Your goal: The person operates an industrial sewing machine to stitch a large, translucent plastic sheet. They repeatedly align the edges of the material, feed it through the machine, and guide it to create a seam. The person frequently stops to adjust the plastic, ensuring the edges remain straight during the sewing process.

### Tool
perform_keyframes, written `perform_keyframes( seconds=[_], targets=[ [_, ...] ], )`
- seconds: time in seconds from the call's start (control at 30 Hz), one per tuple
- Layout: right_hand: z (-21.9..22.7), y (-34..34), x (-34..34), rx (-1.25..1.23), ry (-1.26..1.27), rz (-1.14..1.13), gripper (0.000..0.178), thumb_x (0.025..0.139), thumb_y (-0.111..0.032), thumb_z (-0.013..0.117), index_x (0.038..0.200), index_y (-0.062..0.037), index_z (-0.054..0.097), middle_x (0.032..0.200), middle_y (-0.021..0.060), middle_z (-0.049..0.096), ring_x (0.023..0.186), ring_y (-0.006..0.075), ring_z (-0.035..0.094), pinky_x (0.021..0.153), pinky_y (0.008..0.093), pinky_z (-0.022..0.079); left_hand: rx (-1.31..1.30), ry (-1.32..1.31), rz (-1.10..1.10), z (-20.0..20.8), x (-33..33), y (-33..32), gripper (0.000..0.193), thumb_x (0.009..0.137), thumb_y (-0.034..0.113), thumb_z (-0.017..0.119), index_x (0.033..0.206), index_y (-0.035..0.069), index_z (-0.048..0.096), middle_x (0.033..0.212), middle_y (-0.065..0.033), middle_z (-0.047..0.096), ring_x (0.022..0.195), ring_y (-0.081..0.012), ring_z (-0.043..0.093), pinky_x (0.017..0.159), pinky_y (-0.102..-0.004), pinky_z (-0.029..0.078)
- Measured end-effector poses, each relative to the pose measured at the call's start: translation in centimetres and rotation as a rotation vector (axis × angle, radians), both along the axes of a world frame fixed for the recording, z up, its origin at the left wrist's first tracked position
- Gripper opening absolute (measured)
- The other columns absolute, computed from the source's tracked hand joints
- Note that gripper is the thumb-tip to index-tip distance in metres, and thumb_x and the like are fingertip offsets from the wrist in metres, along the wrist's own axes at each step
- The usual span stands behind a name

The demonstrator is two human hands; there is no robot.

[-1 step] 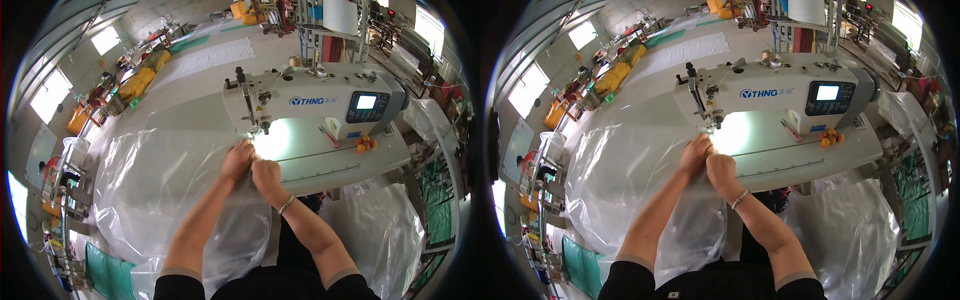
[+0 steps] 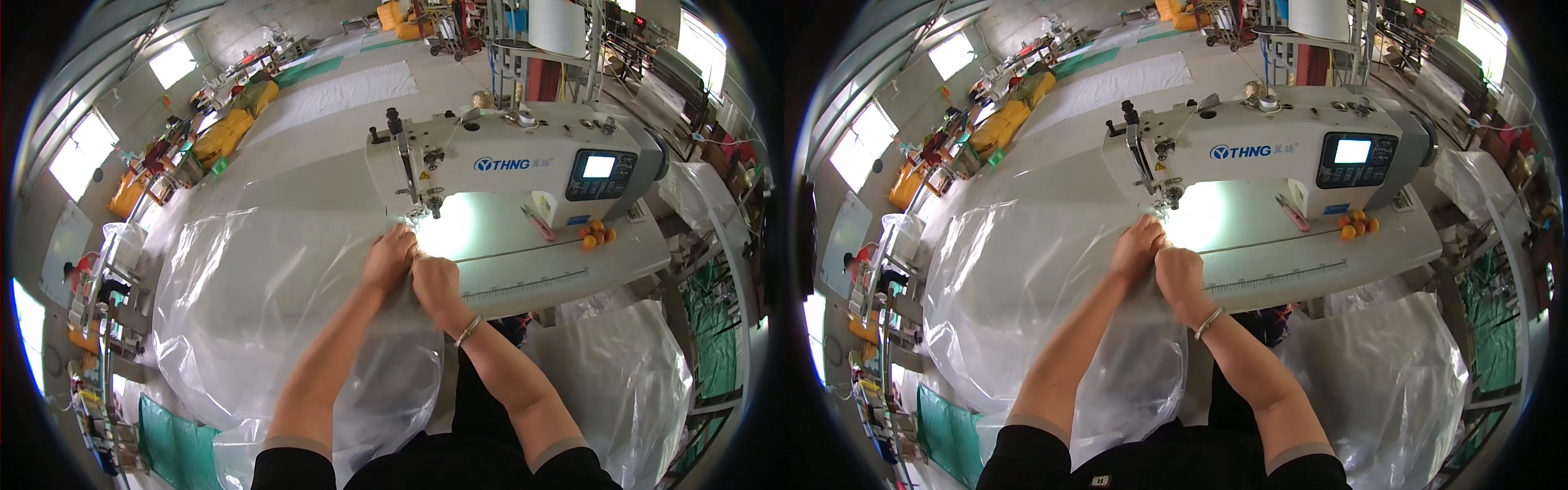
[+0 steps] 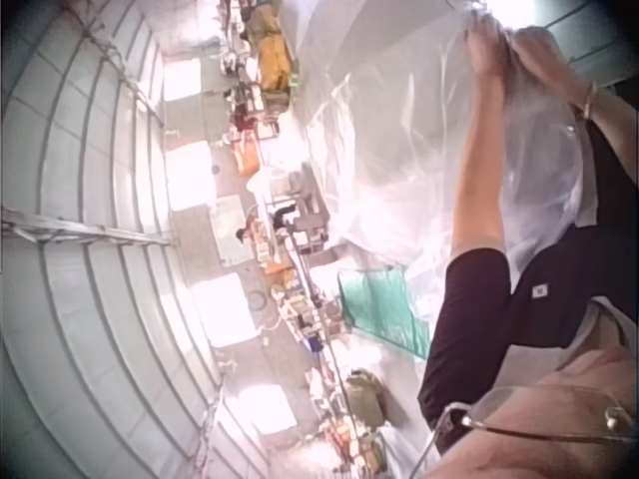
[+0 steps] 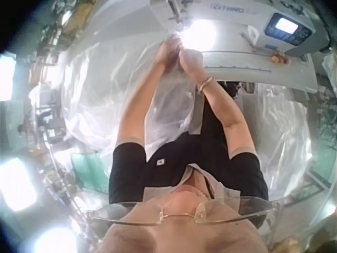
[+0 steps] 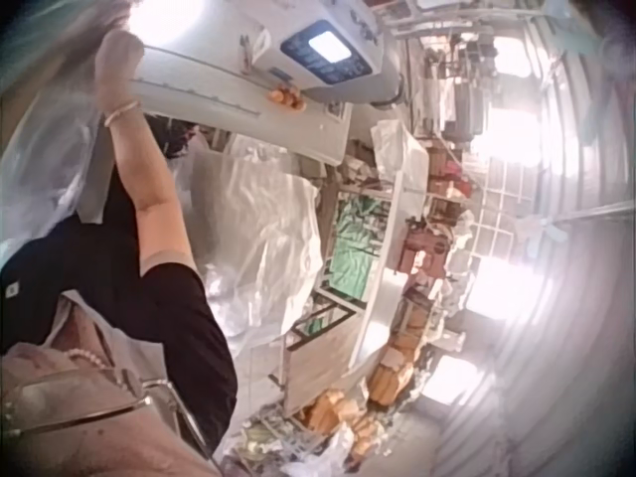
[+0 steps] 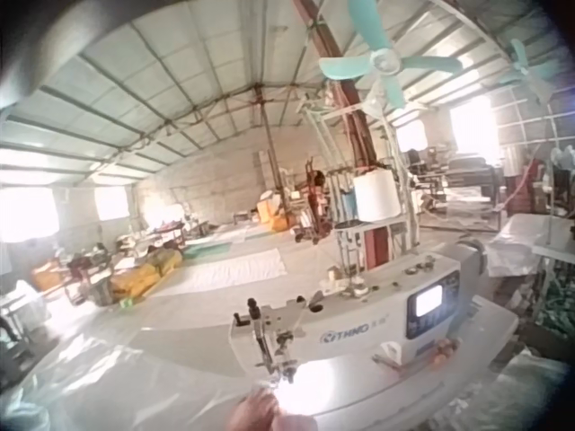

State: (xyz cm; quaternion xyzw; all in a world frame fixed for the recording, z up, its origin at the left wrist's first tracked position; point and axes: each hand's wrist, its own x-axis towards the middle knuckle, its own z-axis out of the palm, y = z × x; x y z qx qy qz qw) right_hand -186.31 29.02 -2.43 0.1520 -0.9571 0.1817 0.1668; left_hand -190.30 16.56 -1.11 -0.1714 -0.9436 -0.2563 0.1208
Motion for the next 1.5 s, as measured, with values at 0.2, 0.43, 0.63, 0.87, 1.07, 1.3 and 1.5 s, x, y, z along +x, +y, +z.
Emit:
perform_keyframes(
  seconds=[0.2, 0.43, 0.63, 0.87, 1.07, 1.3, 1.5],
  targets=[
    [-0.1, 0.3, -1.7, 0.041, 0.053, 0.018, 0.017, 0.088, -0.011, 0.052, 0.079, -0.0043, 0.065, 0.067, 0.0126, 0.066, 0.065, 0.0287, 0.068, 0.059, 0.0373, 0.054, 0.058, -0.074, 0.044, -0.8, 1.9, -1.5, 0.035, 0.087, 0.014, 0.059, 0.121, 0.007, 0.059, 0.132, -0.0129, 0.053, 0.126, -0.0301, 0.046, 0.104, -0.0404, 0.038],
    [-0.3, 4.4, 1.3, -0.484, 0.067, 0.172, 0.018, 0.086, -0.011, 0.061, 0.101, -0.0021, 0.063, 0.081, 0.0130, 0.066, 0.066, 0.0279, 0.065, 0.063, 0.0354, 0.052, -0.594, -0.134, -0.293, 3.3, 22.3, -1.6, 0.064, 0.084, 0.032, 0.066, 0.140, 0.012, 0.042, 0.154, -0.0085, 0.025, 0.142, -0.0275, 0.023, 0.110, -0.0521, 0.027],
    [-2.3, 5.4, 11.1, -0.740, 0.103, 0.267, 0.022, 0.086, -0.006, 0.066, 0.108, -0.0015, 0.063, 0.084, 0.0095, 0.063, 0.068, 0.0162, 0.060, 0.065, 0.0265, 0.050, -0.534, -0.571, -0.018, -6.9, 39.6, -11.6, 0.064, 0.088, 0.031, 0.061, 0.144, 0.013, 0.035, 0.155, -0.0078, 0.024, 0.144, -0.0266, 0.020, 0.112, -0.0501, 0.024],
    [-5.8, 2.0, 19.4, -1.234, -0.703, 0.298, 0.041, 0.089, -0.013, 0.064, 0.125, 0.0047, 0.052, 0.121, 0.0106, 0.057, 0.107, 0.0163, 0.054, 0.096, 0.0308, 0.041, 0.096, -0.453, 0.207, -10.7, 41.9, -9.6, 0.066, 0.085, 0.029, 0.063, 0.140, 0.003, 0.038, 0.150, -0.0156, 0.032, 0.142, -0.0312, 0.024, 0.113, -0.0463, 0.023],
    [-8.2, 1.8, 20.2, -1.059, -0.993, 0.287, 0.034, 0.093, -0.018, 0.057, 0.118, 0.0054, 0.057, 0.119, 0.0112, 0.058, 0.103, 0.0186, 0.056, 0.090, 0.0329, 0.043, 0.200, -0.445, 0.238, -11.3, 43.0, -8.5, 0.067, 0.085, 0.033, 0.064, 0.140, 0.005, 0.039, 0.149, -0.0172, 0.032, 0.141, -0.0346, 0.024, 0.111, -0.0496, 0.027],
    [-5.3, -1.3, 25.4, -1.091, -1.228, 0.191, 0.032, 0.094, -0.022, 0.053, 0.117, 0.0012, 0.058, 0.117, 0.0124, 0.059, 0.101, 0.0217, 0.059, 0.082, 0.0351, 0.047, 0.411, -0.205, 0.097, -9.2, 40.6, -6.2, 0.070, 0.080, 0.028, 0.068, 0.139, 0.004, 0.039, 0.144, -0.0189, 0.038, 0.136, -0.0397, 0.031, 0.108, -0.0486, 0.033],
    [-5.6, -1.6, 25.5, -1.060, -1.179, 0.624, 0.033, 0.091, -0.027, 0.060, 0.117, -0.0079, 0.056, 0.111, 0.0028, 0.059, 0.100, 0.0179, 0.060, 0.072, 0.0323, 0.050, 0.142, -0.069, -0.126, -7.1, 36.2, -4.6, 0.066, 0.078, 0.018, 0.064, 0.139, 0.006, 0.040, 0.141, -0.0127, 0.043, 0.129, -0.0312, 0.041, 0.101, -0.0455, 0.039]
  ],
)
